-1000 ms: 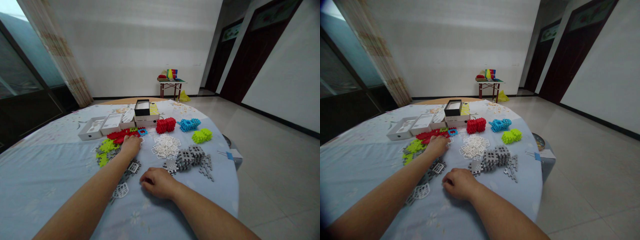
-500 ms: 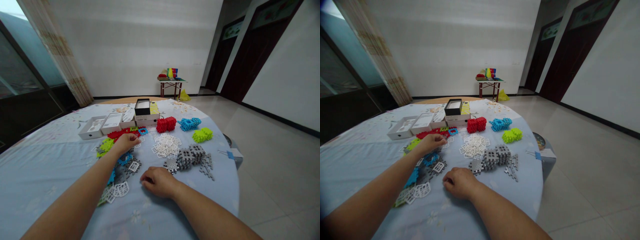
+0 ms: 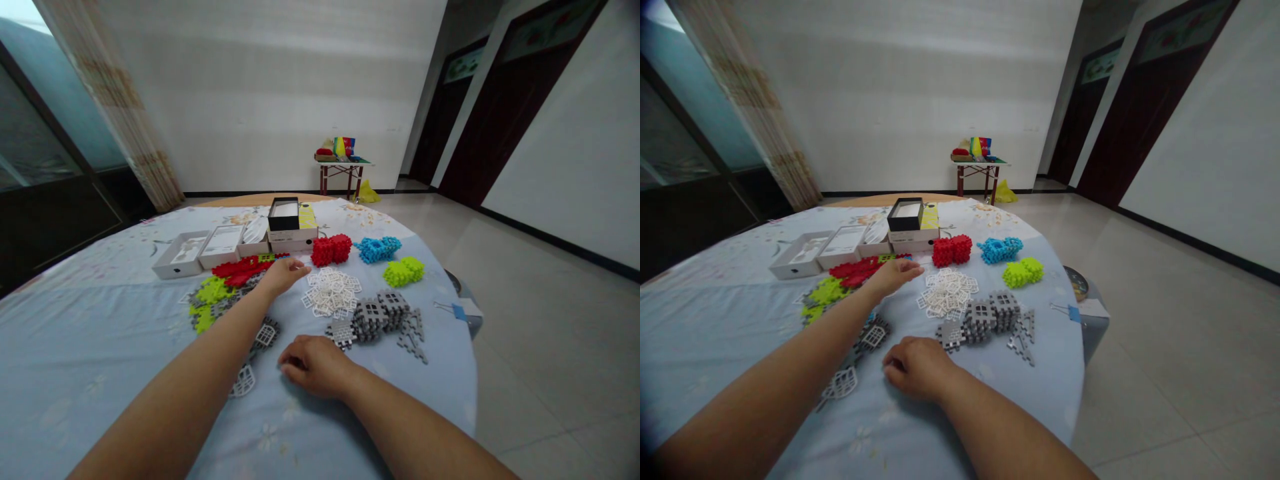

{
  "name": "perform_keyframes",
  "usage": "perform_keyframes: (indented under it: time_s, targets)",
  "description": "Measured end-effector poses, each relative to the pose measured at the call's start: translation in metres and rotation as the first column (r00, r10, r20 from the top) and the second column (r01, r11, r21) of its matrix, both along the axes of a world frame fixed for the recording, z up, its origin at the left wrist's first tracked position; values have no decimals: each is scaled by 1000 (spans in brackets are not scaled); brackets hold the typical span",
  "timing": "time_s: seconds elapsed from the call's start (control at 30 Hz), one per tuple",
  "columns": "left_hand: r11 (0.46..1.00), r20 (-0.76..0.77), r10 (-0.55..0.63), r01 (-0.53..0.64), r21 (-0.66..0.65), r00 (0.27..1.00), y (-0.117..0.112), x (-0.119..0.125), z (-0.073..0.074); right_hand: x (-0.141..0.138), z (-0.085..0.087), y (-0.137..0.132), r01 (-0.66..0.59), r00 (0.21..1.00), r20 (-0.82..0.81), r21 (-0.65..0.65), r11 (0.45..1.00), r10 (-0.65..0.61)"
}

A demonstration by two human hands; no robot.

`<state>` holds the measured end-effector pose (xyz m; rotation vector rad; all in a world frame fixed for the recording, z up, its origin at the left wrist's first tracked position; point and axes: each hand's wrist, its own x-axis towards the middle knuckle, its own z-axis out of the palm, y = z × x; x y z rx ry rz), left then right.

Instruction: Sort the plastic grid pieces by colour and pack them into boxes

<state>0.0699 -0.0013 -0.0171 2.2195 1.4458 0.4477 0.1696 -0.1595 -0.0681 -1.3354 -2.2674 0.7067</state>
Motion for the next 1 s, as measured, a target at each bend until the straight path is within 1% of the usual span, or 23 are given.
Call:
perform_keyframes:
  time_s: [0.03,0.13,0.23,0.37,0.5,0.63,0.73,0.87,1.0]
  targets:
    - [998,-65,31,-27,63,997,3,-2,1,0,0,0,2,1000,1,1,1000,-2]
    - [983,-198,102,-68,171,975,11,-13,3,0,1,0,3,1000,7,4,1000,-3]
    - [966,-329,126,-40,255,936,12,-22,0,0,1,1,0,1000,11,9,1000,0]
    - [956,-453,87,53,288,887,13,-25,-10,-1,2,0,-4,1000,27,32,999,3]
    - [950,-522,56,115,290,851,14,-21,-17,-2,3,-2,-14,998,58,47,999,11]
    - [944,-537,48,137,300,842,11,-18,-17,-3,5,-3,-33,996,90,59,998,28]
    - [941,-514,40,141,308,857,6,-17,-16,-3,6,-3,-35,994,102,54,998,30]
    - [943,-427,66,83,321,902,4,-21,-13,-3,7,-3,-30,994,102,45,999,25]
    - [961,-308,77,12,276,948,6,-18,-5,-3,5,-4,-26,996,88,48,998,22]
